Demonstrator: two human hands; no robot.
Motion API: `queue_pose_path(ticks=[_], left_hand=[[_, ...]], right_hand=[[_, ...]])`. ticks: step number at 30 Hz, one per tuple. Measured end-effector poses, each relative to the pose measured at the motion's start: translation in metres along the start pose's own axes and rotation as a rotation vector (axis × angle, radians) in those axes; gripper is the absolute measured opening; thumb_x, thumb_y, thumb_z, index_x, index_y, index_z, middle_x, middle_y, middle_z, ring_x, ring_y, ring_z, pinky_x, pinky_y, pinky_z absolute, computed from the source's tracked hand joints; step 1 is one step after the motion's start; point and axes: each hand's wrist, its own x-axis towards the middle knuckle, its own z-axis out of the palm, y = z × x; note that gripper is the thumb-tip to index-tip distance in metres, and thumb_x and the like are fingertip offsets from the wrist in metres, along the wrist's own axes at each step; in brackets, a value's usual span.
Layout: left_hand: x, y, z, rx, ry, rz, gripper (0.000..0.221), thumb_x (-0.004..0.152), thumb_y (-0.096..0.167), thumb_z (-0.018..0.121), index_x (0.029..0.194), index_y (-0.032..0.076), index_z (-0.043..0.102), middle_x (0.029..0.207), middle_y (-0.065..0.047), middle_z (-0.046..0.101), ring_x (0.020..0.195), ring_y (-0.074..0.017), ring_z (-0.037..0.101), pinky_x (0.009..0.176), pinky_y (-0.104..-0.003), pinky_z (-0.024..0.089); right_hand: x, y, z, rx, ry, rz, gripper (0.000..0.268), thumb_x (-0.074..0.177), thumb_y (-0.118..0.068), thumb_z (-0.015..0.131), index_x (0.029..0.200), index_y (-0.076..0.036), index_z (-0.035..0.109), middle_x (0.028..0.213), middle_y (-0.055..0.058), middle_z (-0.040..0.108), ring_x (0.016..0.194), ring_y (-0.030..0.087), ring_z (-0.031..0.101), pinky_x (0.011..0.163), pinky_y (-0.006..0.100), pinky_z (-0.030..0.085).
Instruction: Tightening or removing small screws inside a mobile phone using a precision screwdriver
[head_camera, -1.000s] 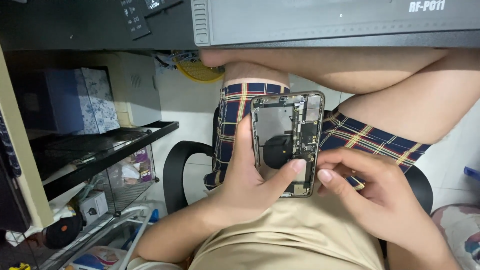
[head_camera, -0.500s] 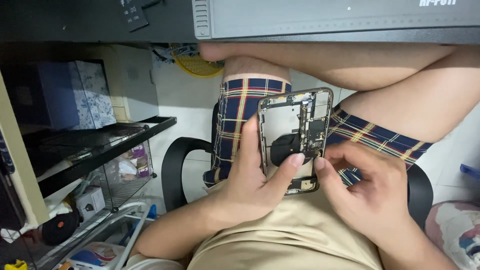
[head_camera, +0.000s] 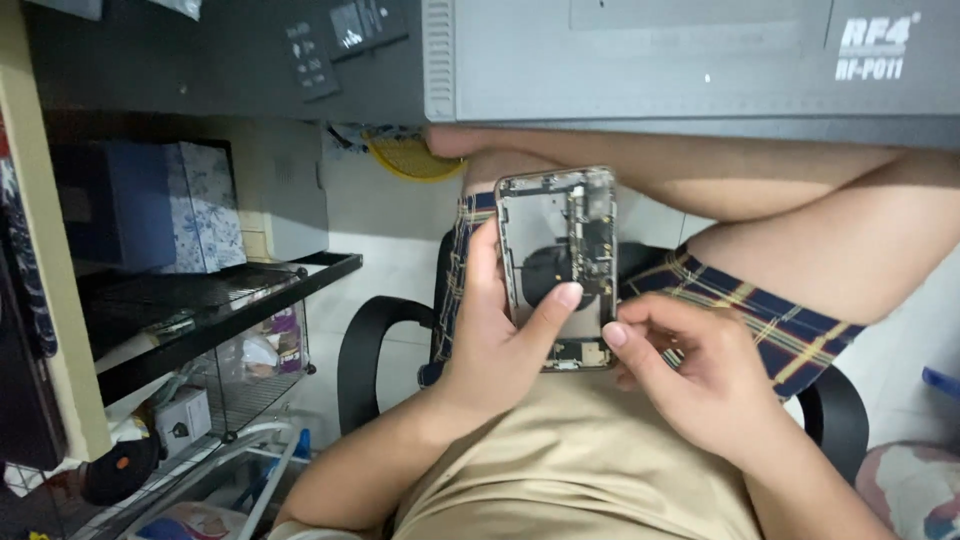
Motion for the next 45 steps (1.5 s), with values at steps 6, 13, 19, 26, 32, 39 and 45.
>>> queue_pose_path(ticks=[6, 13, 19, 26, 32, 39, 45], left_hand=[[0.03, -0.01, -0.016, -0.253, -0.042, -0.106, 0.067, 0.101, 0.015, 0.068, 0.159, 0.001, 0.037, 0.143, -0.017, 0.066, 0.13, -0.0236, 0.066, 0.115, -0.038, 0.053], [0.054, -0.015, -0.048, -0.08, -0.092, -0.229, 0.05, 0.105, 0.029, 0.06, 0.147, 0.002, 0.056, 0.125, -0.014, 0.076, 0.091, -0.02, 0.079, 0.065, -0.028, 0.068], [0.07, -0.029, -0.063, -0.117, -0.154, -0.23, 0.049, 0.103, 0.025, 0.066, 0.143, -0.001, 0.057, 0.122, -0.016, 0.079, 0.08, -0.0231, 0.082, 0.065, -0.028, 0.066], [0.076, -0.052, -0.069, -0.223, -0.209, -0.204, 0.051, 0.102, 0.016, 0.071, 0.147, -0.003, 0.056, 0.122, -0.019, 0.078, 0.081, -0.0291, 0.084, 0.069, -0.032, 0.069], [0.06, -0.092, -0.101, 0.221, 0.024, -0.013, 0.02, 0.097, 0.014, 0.073, 0.116, 0.01, 0.078, 0.086, 0.0, 0.079, 0.076, -0.0133, 0.078, 0.075, -0.029, 0.067], [0.092, -0.046, -0.13, 0.739, 0.368, 0.754, 0.053, 0.114, 0.031, 0.041, 0.094, -0.006, 0.074, 0.086, -0.021, 0.07, 0.069, -0.0262, 0.064, 0.057, -0.033, 0.052], [0.147, -0.026, -0.128, 0.835, 0.324, 1.088, 0.071, 0.11, 0.057, 0.039, 0.102, -0.002, 0.078, 0.113, -0.022, 0.064, 0.104, -0.0362, 0.06, 0.088, -0.047, 0.05]], right_hand=[[0.038, 0.011, 0.01, 0.312, -0.049, 0.167, 0.023, 0.103, -0.023, 0.068, 0.089, -0.005, 0.073, 0.061, 0.009, 0.075, 0.046, 0.015, 0.073, 0.052, 0.025, 0.057], [0.1, 0.001, 0.014, 0.346, 0.038, 0.163, 0.025, 0.106, -0.025, 0.066, 0.095, -0.004, 0.073, 0.066, 0.011, 0.074, 0.044, 0.017, 0.067, 0.046, 0.026, 0.051], [0.124, -0.003, 0.021, 0.361, 0.087, 0.144, 0.028, 0.105, -0.027, 0.067, 0.093, -0.004, 0.078, 0.066, 0.008, 0.074, 0.042, 0.015, 0.066, 0.042, 0.024, 0.049], [0.109, -0.001, 0.002, -0.037, 0.078, 0.198, 0.036, 0.105, -0.036, 0.064, 0.08, -0.014, 0.079, 0.068, -0.007, 0.074, 0.063, 0.007, 0.061, 0.065, 0.026, 0.049], [0.086, -0.005, -0.044, -0.276, 0.116, -0.048, 0.022, 0.099, -0.032, 0.07, 0.094, -0.015, 0.083, 0.075, -0.005, 0.081, 0.058, 0.012, 0.065, 0.062, 0.028, 0.051], [0.074, 0.015, -0.12, -0.27, 0.303, 0.228, 0.029, 0.103, -0.033, 0.066, 0.098, -0.012, 0.086, 0.079, 0.002, 0.086, 0.057, 0.012, 0.074, 0.055, 0.023, 0.062], [0.068, 0.119, -0.207, -0.693, 0.834, -0.123, 0.008, 0.135, 0.007, 0.077, 0.138, 0.004, 0.083, 0.126, 0.019, 0.075, 0.097, 0.028, 0.063, 0.085, 0.039, 0.049]])
